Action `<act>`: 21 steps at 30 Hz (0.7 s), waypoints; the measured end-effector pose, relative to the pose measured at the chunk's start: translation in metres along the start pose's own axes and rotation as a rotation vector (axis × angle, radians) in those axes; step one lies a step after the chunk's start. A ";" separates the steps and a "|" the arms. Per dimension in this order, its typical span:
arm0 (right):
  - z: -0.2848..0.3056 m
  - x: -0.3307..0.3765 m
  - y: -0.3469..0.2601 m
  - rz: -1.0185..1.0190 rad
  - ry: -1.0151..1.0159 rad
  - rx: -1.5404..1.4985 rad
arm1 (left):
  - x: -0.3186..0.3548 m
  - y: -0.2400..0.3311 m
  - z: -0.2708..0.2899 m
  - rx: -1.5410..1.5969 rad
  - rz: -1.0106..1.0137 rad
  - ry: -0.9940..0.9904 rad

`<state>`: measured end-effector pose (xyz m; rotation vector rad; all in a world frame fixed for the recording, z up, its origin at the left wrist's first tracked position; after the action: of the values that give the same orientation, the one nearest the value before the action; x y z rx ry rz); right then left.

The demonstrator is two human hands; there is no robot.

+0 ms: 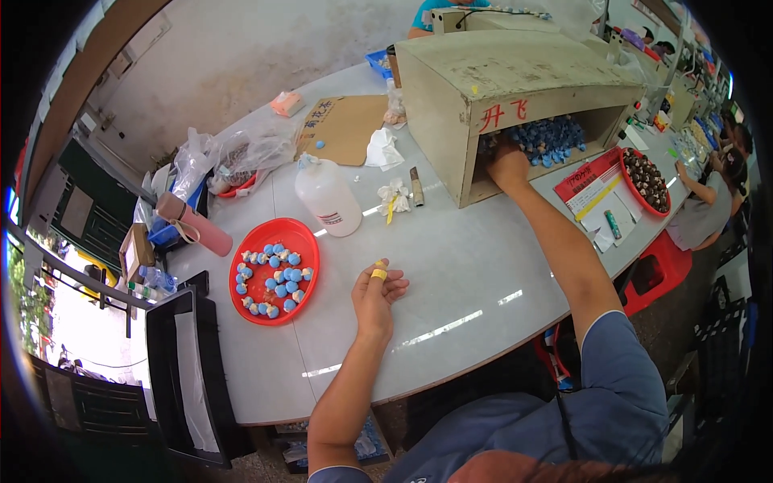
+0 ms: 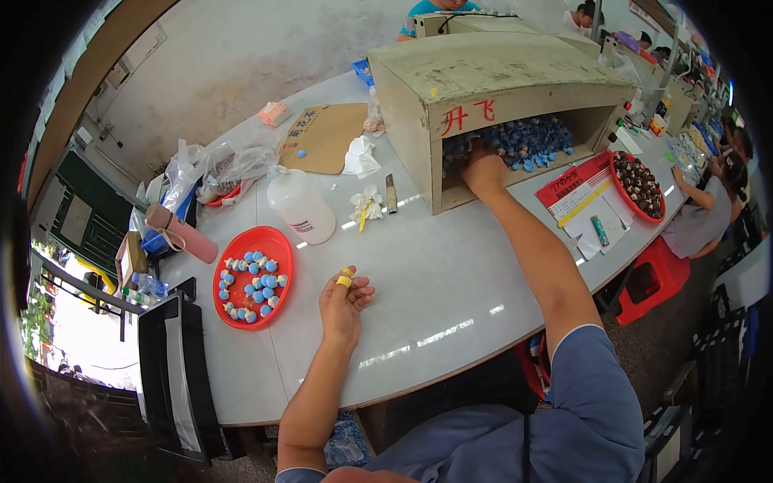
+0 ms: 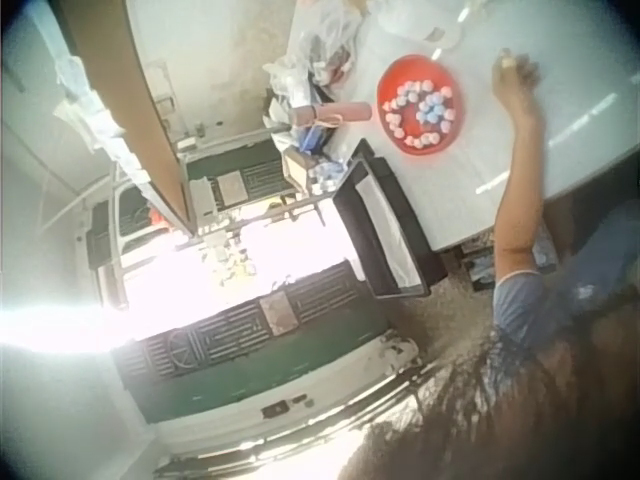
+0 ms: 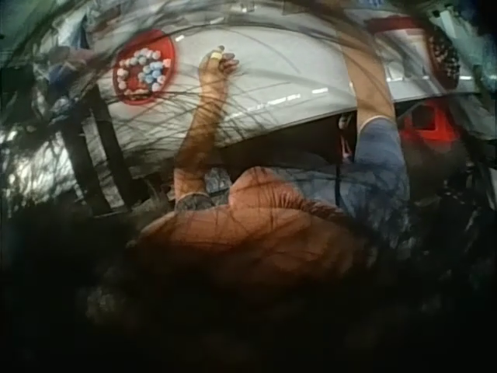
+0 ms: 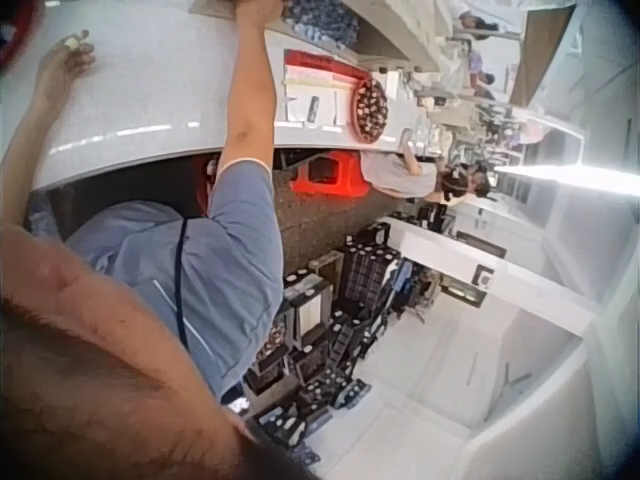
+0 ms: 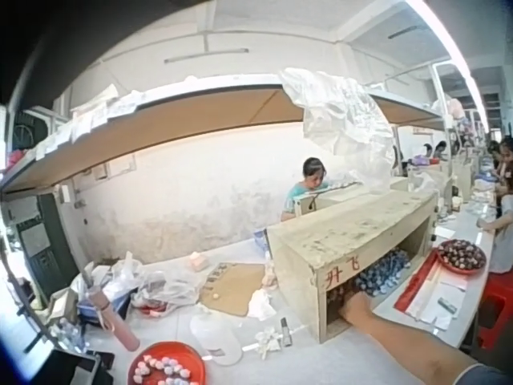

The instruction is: The person assembles small plastic toy parts by hand using a glue dispenser bottle.

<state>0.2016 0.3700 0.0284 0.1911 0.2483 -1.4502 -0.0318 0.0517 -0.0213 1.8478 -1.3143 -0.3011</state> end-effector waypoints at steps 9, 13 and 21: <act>0.021 0.206 -0.060 -0.179 -1.022 -1.815 | 0.016 -0.012 -0.033 -0.461 -0.262 -0.295; 0.020 0.252 -0.092 -0.224 -1.157 -1.858 | 0.021 -0.019 -0.041 -0.507 -0.224 -0.396; 0.029 0.264 -0.068 -0.209 -0.993 -1.744 | 0.016 -0.026 -0.033 -0.435 -0.148 -0.349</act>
<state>0.1628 0.1021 -0.0168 -1.9266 0.6038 -0.9166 0.0124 0.0572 -0.0154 1.5620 -1.2162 -0.9463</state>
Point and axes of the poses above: each hand's wrist, its own x-axis away from the middle knuckle, its own z-axis out of the back of the hand, y = z × x, the point moved 6 cm from there along -x, towards the middle knuckle, and after that the axes turned 14 degrees about x, right-handed, at the moved point
